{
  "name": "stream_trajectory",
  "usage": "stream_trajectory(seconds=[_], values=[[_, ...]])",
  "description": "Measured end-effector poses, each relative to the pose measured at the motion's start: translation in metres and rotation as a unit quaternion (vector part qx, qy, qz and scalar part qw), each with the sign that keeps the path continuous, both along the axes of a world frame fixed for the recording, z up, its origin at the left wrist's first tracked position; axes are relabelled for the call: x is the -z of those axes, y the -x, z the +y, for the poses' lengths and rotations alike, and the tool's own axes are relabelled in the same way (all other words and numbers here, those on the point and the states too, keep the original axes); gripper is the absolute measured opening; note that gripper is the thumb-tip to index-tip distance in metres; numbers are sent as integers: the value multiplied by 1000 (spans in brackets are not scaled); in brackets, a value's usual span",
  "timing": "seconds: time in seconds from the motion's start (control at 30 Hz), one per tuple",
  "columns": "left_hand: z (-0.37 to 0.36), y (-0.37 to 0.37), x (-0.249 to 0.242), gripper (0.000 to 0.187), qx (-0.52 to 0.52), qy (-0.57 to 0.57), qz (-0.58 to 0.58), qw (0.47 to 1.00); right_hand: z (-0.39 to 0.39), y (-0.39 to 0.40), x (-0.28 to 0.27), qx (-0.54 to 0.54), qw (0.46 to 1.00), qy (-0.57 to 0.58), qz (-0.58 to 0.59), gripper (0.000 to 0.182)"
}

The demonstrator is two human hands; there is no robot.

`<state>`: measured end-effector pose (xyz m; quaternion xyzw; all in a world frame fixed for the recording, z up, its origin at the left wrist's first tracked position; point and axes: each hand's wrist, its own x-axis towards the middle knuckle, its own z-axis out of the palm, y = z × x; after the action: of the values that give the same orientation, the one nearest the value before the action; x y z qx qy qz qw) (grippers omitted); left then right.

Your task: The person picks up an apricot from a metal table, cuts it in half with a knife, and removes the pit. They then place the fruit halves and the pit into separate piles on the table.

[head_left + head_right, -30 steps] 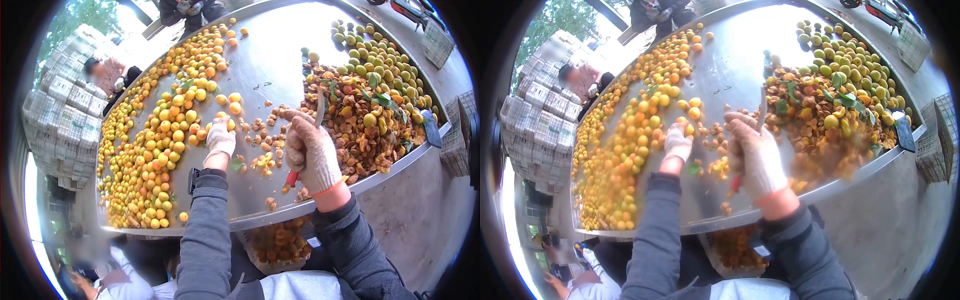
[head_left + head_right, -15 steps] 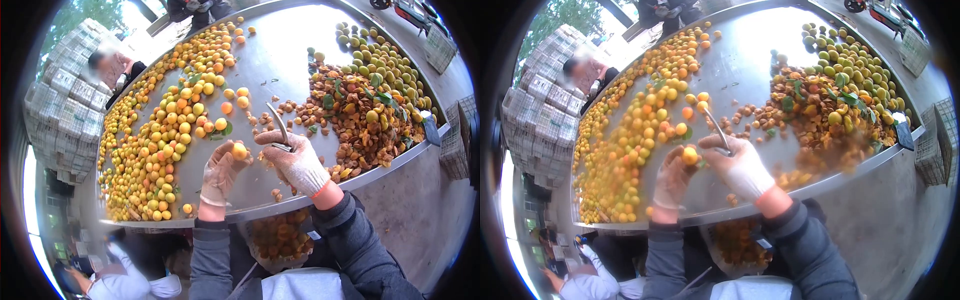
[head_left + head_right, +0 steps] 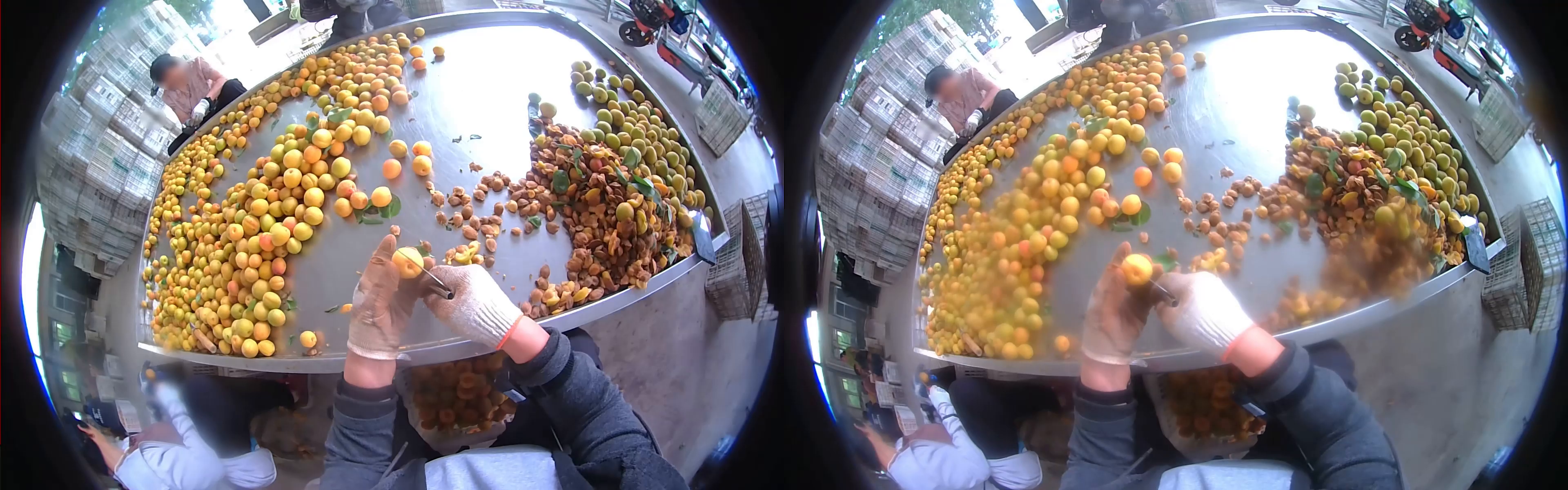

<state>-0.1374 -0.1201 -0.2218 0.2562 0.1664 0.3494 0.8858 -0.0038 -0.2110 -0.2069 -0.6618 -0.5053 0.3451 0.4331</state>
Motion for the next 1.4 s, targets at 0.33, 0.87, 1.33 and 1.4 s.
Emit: stream_trajectory(seconds=[0.33,0.87,1.33,1.4], values=[[-11,2,-5,63,-73,-63,91,991,6,3,2,-25,999,47,0,24],[-14,3,5,49,-24,-123,151,981,4,4,-4,15,999,-42,-25,22],[-27,1,-10,50,-127,-343,224,904,4,3,-6,12,997,-32,-72,23],[-26,3,-7,48,-109,-338,259,898,4,5,-8,14,995,-25,-91,22]])
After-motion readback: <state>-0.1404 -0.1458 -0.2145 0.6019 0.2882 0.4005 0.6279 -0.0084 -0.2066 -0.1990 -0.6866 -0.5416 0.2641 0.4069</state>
